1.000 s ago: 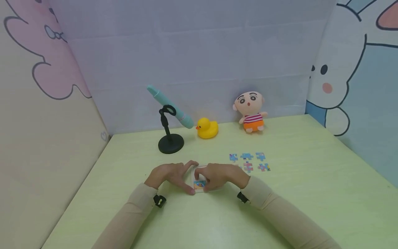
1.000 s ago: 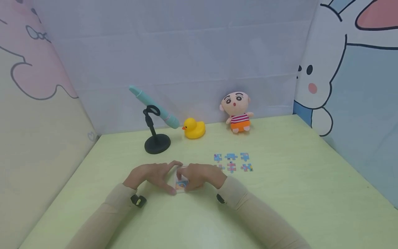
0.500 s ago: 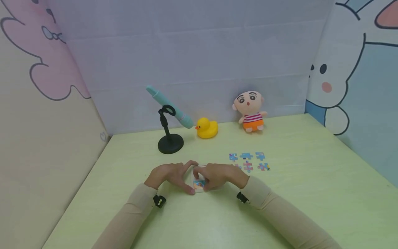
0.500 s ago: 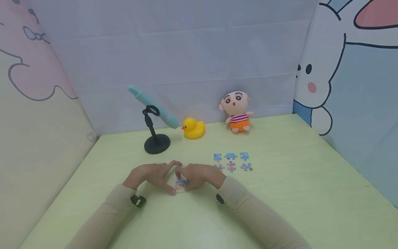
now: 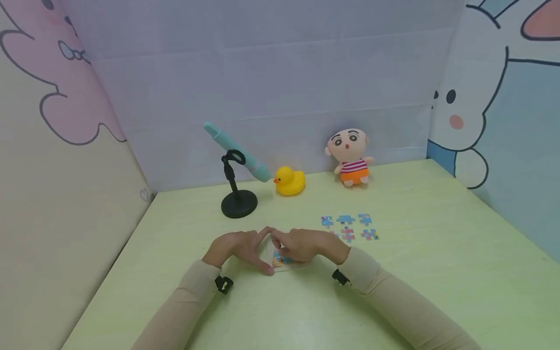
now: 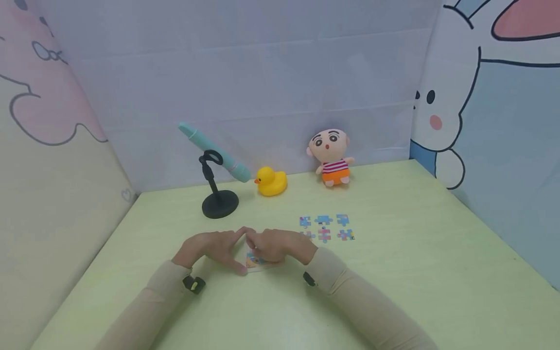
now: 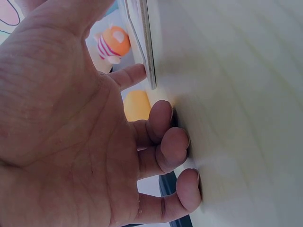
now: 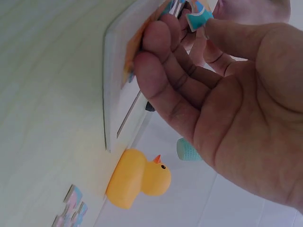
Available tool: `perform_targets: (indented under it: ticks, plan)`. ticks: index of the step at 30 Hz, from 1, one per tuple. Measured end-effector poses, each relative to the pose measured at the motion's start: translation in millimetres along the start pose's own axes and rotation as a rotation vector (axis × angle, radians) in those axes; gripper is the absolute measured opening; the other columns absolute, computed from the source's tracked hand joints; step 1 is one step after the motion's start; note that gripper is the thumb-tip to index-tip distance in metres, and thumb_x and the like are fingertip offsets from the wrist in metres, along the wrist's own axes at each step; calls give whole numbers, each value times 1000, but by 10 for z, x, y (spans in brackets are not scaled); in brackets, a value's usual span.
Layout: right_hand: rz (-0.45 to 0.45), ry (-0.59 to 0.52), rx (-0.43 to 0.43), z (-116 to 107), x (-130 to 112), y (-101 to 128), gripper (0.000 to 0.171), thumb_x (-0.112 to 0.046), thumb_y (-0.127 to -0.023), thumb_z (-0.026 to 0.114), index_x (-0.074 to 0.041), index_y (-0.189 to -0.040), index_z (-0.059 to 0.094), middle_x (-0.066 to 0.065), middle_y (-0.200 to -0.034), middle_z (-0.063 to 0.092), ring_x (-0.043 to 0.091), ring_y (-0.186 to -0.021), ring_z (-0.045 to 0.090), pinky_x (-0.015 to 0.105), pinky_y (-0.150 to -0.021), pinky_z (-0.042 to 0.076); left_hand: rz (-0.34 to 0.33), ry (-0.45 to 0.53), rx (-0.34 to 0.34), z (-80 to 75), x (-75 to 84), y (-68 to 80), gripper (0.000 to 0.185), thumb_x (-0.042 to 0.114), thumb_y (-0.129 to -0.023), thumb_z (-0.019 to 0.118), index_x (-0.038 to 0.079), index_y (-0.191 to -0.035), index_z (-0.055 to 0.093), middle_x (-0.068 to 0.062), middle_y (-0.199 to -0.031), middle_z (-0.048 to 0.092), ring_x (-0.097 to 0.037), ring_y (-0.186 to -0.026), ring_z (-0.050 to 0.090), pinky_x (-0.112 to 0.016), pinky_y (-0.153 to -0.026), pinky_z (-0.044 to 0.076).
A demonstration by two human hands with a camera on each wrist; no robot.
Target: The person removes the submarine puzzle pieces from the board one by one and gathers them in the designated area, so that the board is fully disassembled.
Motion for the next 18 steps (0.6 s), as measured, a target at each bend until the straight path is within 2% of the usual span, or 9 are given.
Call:
perform_targets:
  ticks: [7, 13, 18]
  plan:
    - [-8, 17, -16, -28, -28, 16, 24, -12, -105, 51, -13, -126, 39, -1, -67, 41, 14, -54, 41, 21, -55, 36, 1, 4, 3, 5, 3, 3, 99, 67, -73, 78, 32, -148, 24, -6, -99, 53, -23, -88, 55, -43, -85, 47]
    - [9, -133, -68, -105, -8, 79, 26, -6, -104, 46, -9, -129, 40, 1, -68, 55, 14, -51, 46, 23, -55, 40, 19, -2, 7, 9, -8, -6, 100, 68, -73, 77, 29, -148, 24, -7, -104, 54, -23, -91, 56, -45, -87, 47]
    - [-21, -193, -66, -192, 58, 125, 3, -10, -107, 44, -10, -109, 47, 5, -76, 66, 14, -61, 54, 24, -65, 41, 42, 5, 19, 11, -13, -3, 98, 67, -73, 78, 34, -148, 24, -6, -101, 54, -22, -89, 56, -42, -84, 47]
Point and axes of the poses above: each hand's wrist, its own y-axis away from the middle knuckle, its own z-axis out of the palm, x = y × z, the point moved 1 cm from there along -y, towards the middle knuckle
